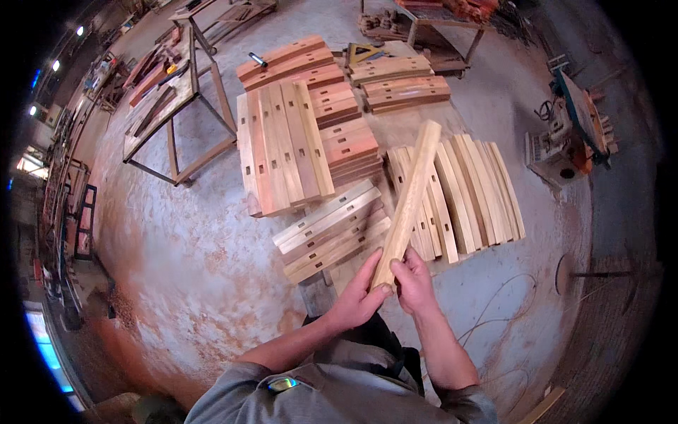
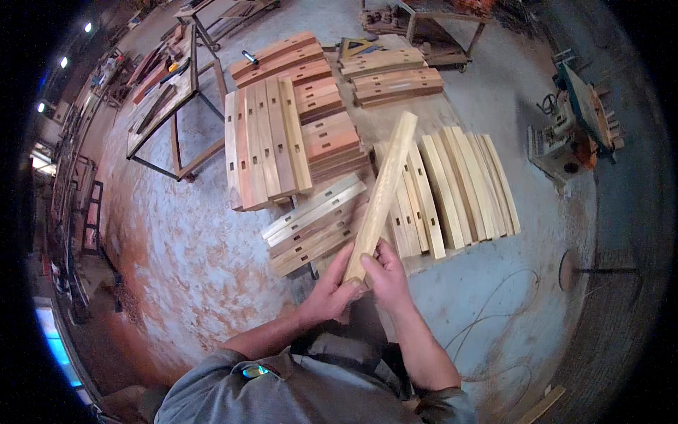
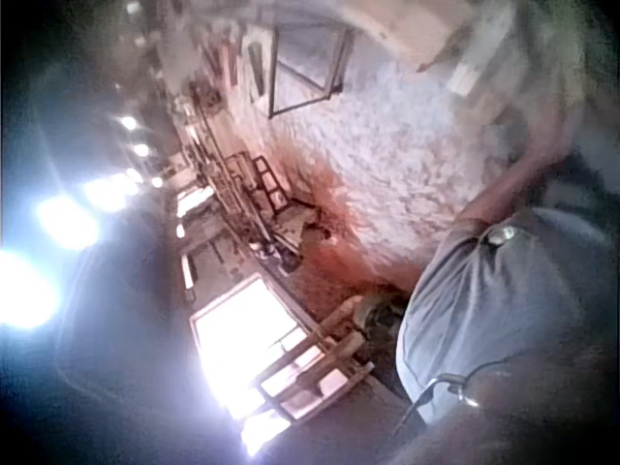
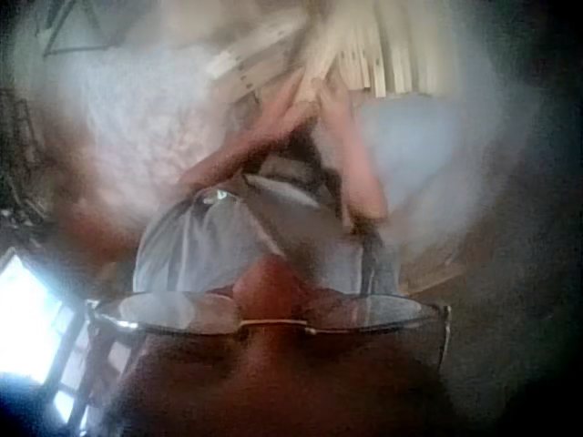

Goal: The person repeatedly picks up thin wooden planks with rectangular cutouts from a pile and places them into a growing stack on a workbench. The person handles the planks one at a time, aligning them before adding them to the stack.

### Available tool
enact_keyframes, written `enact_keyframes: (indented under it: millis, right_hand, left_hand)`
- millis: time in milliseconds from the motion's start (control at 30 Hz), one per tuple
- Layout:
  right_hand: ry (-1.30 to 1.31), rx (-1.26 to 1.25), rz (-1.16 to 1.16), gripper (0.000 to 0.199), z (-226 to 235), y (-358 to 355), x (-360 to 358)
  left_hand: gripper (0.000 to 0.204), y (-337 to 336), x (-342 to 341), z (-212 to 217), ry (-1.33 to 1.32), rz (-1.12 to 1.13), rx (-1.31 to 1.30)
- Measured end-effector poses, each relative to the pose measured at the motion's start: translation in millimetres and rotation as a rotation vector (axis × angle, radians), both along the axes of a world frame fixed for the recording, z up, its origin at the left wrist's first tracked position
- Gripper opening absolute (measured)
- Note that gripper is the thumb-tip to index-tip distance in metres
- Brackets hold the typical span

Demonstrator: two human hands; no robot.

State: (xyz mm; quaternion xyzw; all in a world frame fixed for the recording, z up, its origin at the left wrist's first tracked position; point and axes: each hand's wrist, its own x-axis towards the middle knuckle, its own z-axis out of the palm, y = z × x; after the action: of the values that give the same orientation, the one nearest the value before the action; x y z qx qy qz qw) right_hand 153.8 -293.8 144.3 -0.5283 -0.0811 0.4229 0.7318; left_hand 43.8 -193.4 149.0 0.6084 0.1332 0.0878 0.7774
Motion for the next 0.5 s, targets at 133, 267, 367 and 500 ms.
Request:
enact_keyframes:
  millis: [133,267,367,500]
  right_hand:
    - [-0.230,-0.180,0.010,0.044,12,32,17]
    - [-0.609,-0.289,0.022,0.042,14,80,51]
    - [-0.724,-0.362,0.024,0.044,23,128,66]
    - [-0.817,-0.605,0.146,0.047,41,186,73]
  left_hand:
    - [0.063,22,-6,10,0.192,-0.067,0.138]
    - [0.049,48,-45,-10,0.197,0.100,0.351]
    - [0.038,82,-72,-10,0.152,0.302,0.370]
    - [0.032,133,-82,3,0.117,0.664,0.325]
